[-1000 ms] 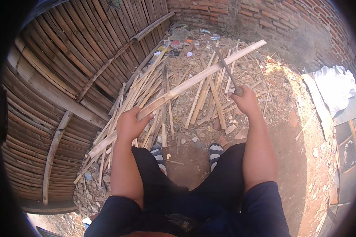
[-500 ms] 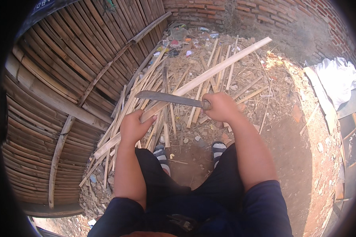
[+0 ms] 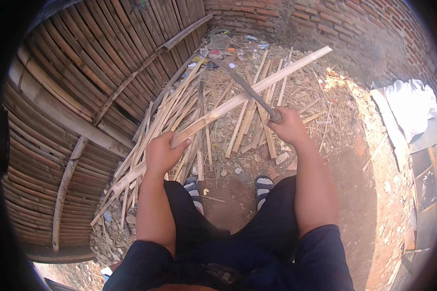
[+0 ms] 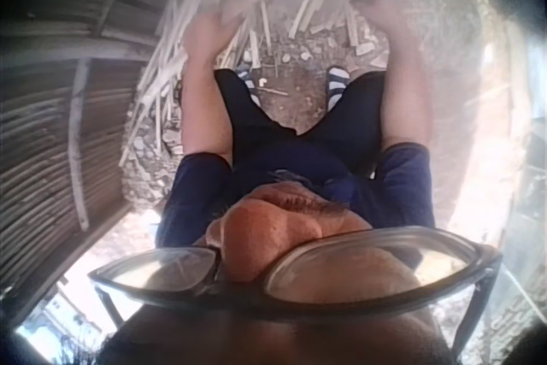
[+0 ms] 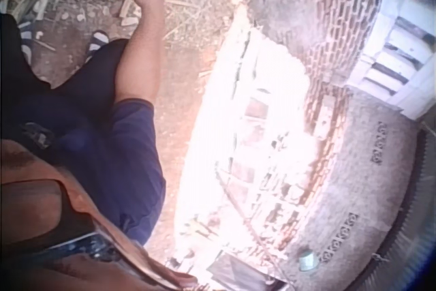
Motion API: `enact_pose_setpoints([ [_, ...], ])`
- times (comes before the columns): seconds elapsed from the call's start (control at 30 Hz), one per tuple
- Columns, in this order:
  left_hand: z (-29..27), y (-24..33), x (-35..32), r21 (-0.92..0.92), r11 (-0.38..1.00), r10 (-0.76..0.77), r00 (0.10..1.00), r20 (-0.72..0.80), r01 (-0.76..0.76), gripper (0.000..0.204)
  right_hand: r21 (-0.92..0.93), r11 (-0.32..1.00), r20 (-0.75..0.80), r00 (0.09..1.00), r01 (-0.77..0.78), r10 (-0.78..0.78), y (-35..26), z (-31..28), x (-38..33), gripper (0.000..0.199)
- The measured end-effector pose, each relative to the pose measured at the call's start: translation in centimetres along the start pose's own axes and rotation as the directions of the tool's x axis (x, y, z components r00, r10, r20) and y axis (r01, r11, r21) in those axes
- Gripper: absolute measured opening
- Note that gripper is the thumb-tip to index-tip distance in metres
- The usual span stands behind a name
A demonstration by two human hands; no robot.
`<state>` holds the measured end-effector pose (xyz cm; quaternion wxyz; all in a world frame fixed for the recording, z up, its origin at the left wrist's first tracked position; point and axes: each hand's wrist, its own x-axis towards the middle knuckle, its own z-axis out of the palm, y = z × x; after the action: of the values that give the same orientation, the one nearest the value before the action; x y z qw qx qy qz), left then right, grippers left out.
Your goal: The person uses a blade to shave thin layers off a wooden strip.
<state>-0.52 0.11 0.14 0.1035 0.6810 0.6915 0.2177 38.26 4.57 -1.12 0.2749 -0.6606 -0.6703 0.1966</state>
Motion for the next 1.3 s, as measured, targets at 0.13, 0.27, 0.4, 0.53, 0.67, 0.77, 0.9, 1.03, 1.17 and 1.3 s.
enact_pose_setpoints([
  [0.13,0.3,-0.3,-0.2,0.019,1.000,0.024,1.000,-0.003,-0.024,0.050,-0.152,0.961,0.189,0.961,0.229,-0.200,-3.8,1.4,-0.8,0.035],
  [0.27,0.4,-0.6,0.0,0.019,0.998,0.053,0.999,0.009,-0.053,0.050,-0.180,0.953,0.316,0.932,0.244,-0.179,-5.1,2.2,-1.2,0.034],
  [0.4,0.2,-1.0,0.1,0.016,0.999,0.037,0.999,-0.003,-0.037,0.049,-0.115,0.979,0.110,0.982,0.167,-0.155,-2.0,1.1,-0.4,0.036],
  [0.53,-0.2,-1.2,0.3,0.005,1.000,0.008,1.000,-0.005,-0.008,0.049,-0.014,0.994,-0.115,0.987,-0.111,0.109,3.2,-0.9,0.9,0.046],
  [0.67,-0.5,-0.7,0.1,0.006,1.000,0.009,1.000,-0.007,-0.009,0.049,0.008,0.986,-0.230,0.959,-0.167,0.165,4.1,-0.4,1.1,0.052],
  [0.77,-0.2,-0.1,-0.1,-0.024,1.000,0.010,1.000,-0.010,-0.010,0.049,-0.009,0.997,-0.128,0.989,-0.075,0.074,2.1,0.0,0.6,0.047],
  [0.9,0.2,-0.2,-0.1,-0.001,1.000,0.023,1.000,-0.006,-0.023,0.049,-0.111,0.986,0.104,0.988,0.123,-0.111,-2.1,1.2,-0.2,0.039],
  [1.03,0.5,-0.8,0.1,0.018,0.999,0.045,0.999,0.004,-0.045,0.049,-0.182,0.950,0.279,0.940,0.252,-0.196,-4.8,2.3,-0.8,0.033],
  [1.17,0.3,-1.1,0.1,0.023,0.999,0.023,1.000,0.012,-0.023,0.048,-0.178,0.958,0.205,0.961,0.225,-0.188,-3.7,2.3,-0.3,0.034],
  [1.3,0.1,-1.3,0.4,-0.010,1.000,-0.003,1.000,0.004,0.003,0.048,-0.064,0.997,-0.002,0.999,-0.039,0.039,1.7,0.3,1.3,0.048],
])
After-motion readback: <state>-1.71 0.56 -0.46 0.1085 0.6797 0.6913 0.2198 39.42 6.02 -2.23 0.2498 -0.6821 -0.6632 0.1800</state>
